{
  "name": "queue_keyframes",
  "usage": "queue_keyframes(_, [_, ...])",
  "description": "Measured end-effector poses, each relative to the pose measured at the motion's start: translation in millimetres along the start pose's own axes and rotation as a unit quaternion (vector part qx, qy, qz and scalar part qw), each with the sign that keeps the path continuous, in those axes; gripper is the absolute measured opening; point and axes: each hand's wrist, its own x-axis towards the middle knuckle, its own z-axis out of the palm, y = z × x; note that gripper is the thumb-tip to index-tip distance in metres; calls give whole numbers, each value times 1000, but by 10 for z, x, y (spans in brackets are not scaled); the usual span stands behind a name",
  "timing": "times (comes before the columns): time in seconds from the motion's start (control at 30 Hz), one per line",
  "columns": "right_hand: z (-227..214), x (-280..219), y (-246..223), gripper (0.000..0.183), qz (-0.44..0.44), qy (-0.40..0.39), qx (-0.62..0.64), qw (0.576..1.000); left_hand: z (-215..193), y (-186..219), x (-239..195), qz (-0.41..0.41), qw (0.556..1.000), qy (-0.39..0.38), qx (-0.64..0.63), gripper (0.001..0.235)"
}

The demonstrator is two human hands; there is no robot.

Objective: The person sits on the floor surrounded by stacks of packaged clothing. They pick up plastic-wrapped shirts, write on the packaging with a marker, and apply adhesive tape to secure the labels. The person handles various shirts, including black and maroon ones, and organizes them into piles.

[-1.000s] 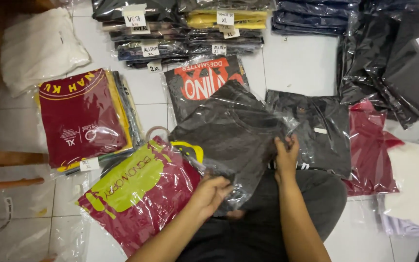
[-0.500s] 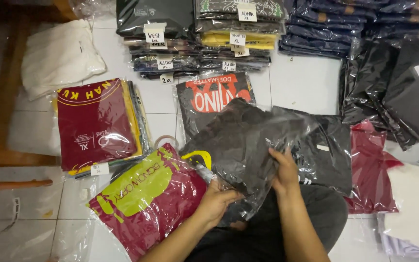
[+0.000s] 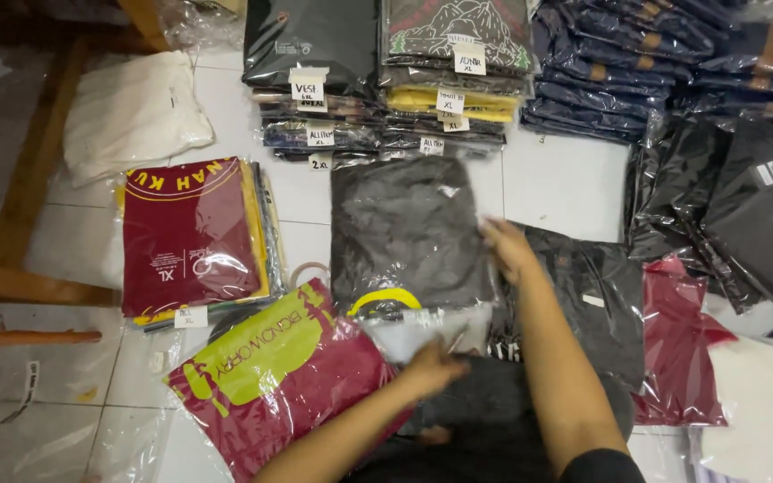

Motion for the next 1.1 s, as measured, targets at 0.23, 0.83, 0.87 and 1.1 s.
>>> queue_keyframes(0.23, [-363,-522,898,44,-96,68,-122,985,-501,556,-489,219,944,18,246,32])
queue_keyframes(0.83, [-388,-517,923,37,-28,99,-333,937,-907,-13,357,142,774,140,601,43])
queue_keyframes(0.87, [-351,-566,857,38,-22,103,-339,935,-913,-28,363,153,780,150,589,41])
queue_keyframes(1.1, [-220,-974,675,35,-421,252,-345,800,-970,-4,311,250,803,229,490,46])
